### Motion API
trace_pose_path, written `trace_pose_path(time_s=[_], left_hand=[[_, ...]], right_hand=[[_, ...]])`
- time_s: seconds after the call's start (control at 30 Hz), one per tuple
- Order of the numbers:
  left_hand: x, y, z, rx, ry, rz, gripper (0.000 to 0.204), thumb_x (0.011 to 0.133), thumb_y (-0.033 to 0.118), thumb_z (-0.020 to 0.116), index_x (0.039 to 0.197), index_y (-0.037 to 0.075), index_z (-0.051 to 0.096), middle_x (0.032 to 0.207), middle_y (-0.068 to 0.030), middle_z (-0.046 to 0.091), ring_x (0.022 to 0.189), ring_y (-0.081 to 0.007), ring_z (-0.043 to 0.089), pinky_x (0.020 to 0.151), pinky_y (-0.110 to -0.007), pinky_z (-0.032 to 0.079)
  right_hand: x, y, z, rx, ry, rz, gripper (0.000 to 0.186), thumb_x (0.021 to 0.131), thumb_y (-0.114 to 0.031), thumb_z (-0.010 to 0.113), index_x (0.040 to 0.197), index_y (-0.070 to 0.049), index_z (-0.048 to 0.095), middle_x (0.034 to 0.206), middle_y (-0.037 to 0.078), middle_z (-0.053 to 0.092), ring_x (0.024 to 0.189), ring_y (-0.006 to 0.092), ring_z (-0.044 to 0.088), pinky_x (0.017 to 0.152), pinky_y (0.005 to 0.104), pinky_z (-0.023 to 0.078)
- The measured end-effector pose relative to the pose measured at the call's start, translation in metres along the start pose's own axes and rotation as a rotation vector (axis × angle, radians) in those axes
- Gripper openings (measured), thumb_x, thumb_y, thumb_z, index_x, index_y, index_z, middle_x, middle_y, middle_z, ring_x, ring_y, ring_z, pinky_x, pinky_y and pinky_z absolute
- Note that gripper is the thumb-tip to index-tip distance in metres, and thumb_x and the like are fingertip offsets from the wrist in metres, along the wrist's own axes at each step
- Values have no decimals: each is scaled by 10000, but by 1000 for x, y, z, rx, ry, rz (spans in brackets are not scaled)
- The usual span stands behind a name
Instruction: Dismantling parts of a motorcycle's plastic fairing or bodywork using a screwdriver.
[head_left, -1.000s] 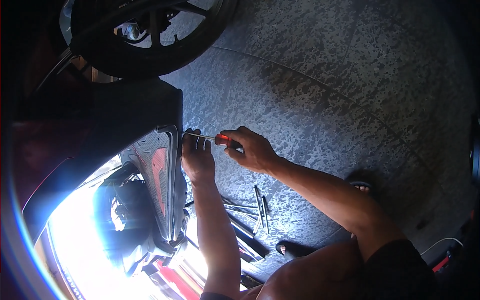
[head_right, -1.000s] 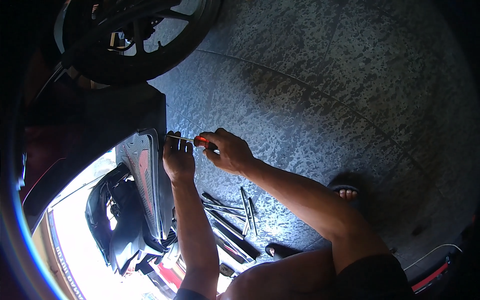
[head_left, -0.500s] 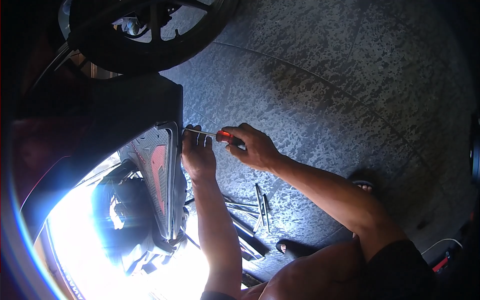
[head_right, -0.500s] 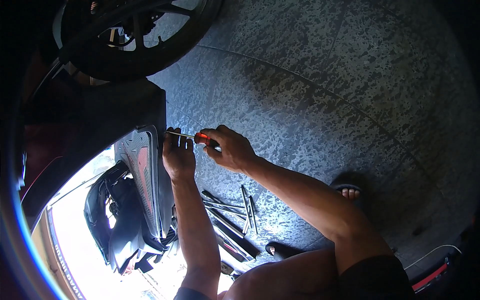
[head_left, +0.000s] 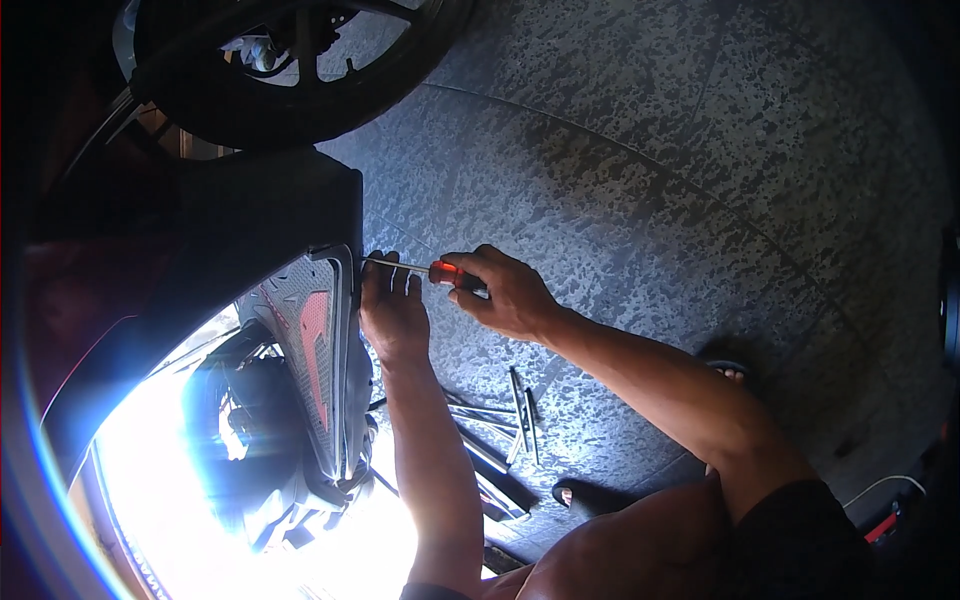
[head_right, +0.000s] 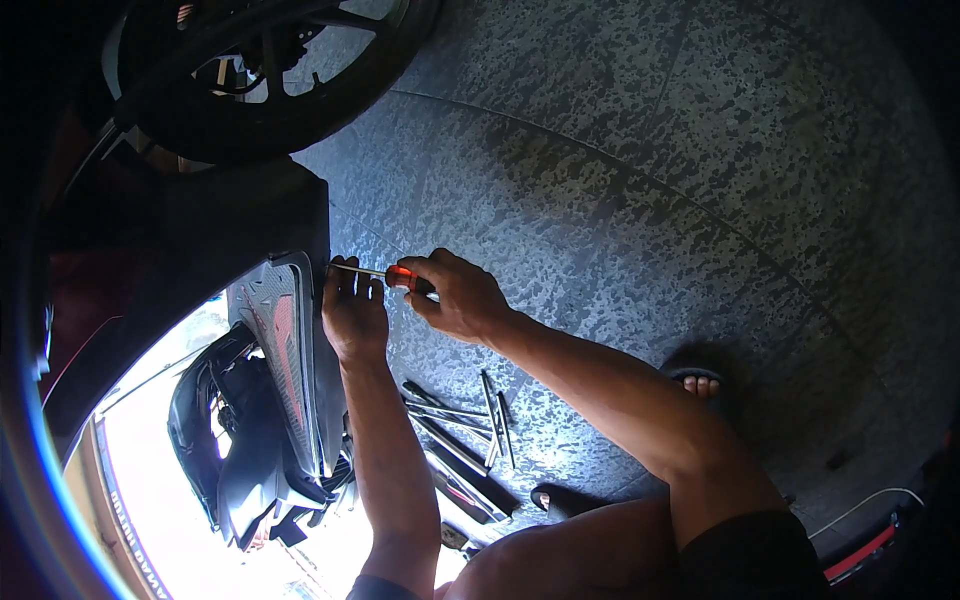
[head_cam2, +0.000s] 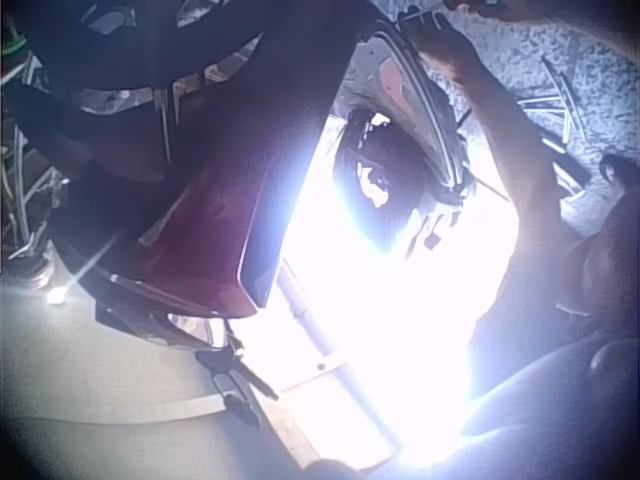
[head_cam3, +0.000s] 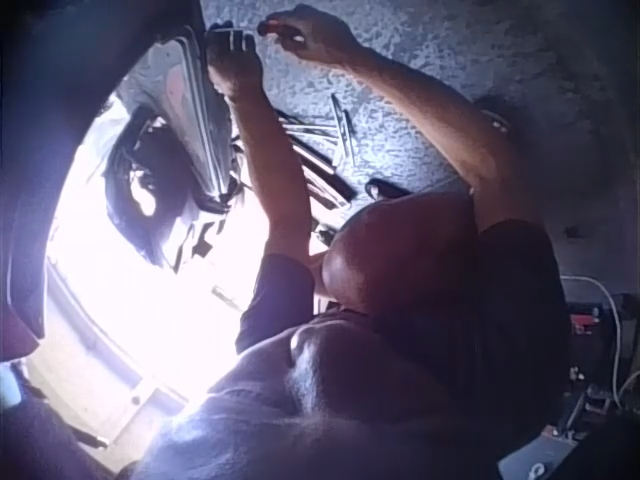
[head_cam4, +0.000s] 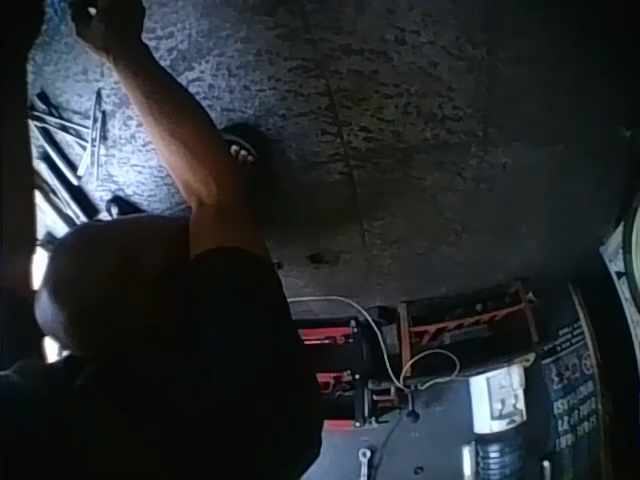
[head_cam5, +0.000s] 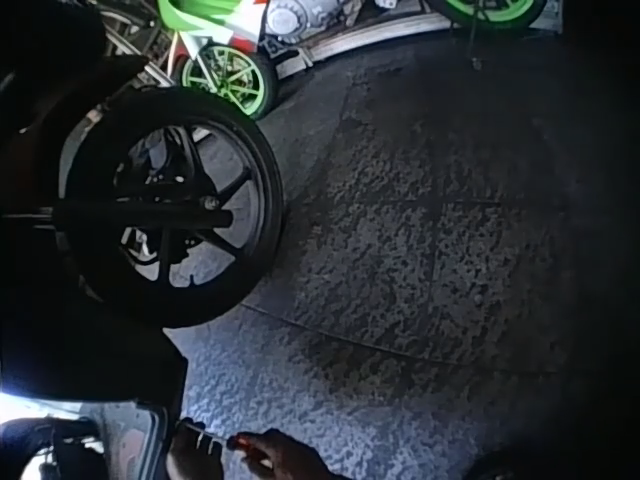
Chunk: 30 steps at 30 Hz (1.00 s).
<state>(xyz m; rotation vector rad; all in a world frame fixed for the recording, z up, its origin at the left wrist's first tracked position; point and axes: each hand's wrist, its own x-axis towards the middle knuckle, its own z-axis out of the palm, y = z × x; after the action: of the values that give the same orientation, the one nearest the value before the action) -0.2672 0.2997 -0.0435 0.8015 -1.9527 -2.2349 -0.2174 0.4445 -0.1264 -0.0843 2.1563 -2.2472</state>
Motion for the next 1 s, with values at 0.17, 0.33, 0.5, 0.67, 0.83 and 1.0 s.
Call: trace_pose_path(time_s=[0.17, 0.33, 0.5, 0.67, 0.83, 1.0], left_hand=[[-4, 2, 7, 36, 6, 16, 267, 977, 251, 529, 1169, 72, 569, 1071, -58, 577, 963, -167, 502, 875, -353, 374], [-5, 0, 9, 393, 18, 103, 405, 993, 292, 498, 1234, -29, 554, 1055, -98, 602, 958, -185, 553, 865, -354, 424], [-8, -11, 25, 269, 113, 184, 343, 978, 296, 544, 1116, -10, 617, 960, -84, 632, 775, -127, 524, 700, -268, 417], [-4, -12, 17, 191, 85, 165, 350, 990, 291, 523, 1154, -12, 587, 943, -87, 624, 813, -146, 550, 725, -286, 432], [-3, -19, 20, 141, 65, 145, 285, 998, 256, 517, 1120, 12, 598, 934, -78, 623, 848, -151, 571, 751, -298, 450], [-3, -19, 15, 99, 96, 180, 339, 1006, 291, 506, 1134, -14, 581, 943, -90, 604, 822, -140, 547, 711, -270, 443]], right_hand=[[3, 0, 2, -4, -25, 44, 393, 838, -220, 705, 1210, -138, 609, 956, 86, 584, 821, 222, 638, 730, 360, 547], [19, 16, 3, 483, -215, 82, 344, 917, -327, 634, 1176, -102, 640, 930, 79, 653, 735, 169, 640, 668, 319, 530], [40, 23, -19, 940, -693, 628, 428, 942, -451, 583, 1074, -55, 679, 697, 70, 640, 499, 44, 540, 418, 219, 384], [11, 6, 12, -25, 40, -11, 327, 857, -414, 700, 975, -110, 719, 670, 45, 659, 521, 103, 597, 483, 288, 449], [15, 31, 10, 492, 42, 128, 487, 894, -534, 609, 975, -63, 702, 544, 20, 587, 420, 150, 539, 412, 288, 401], [13, 27, -14, 1082, -519, 839, 670, 941, -637, 432, 870, -6, 645, 464, -31, 416, 355, 54, 327, 373, 235, 271]])
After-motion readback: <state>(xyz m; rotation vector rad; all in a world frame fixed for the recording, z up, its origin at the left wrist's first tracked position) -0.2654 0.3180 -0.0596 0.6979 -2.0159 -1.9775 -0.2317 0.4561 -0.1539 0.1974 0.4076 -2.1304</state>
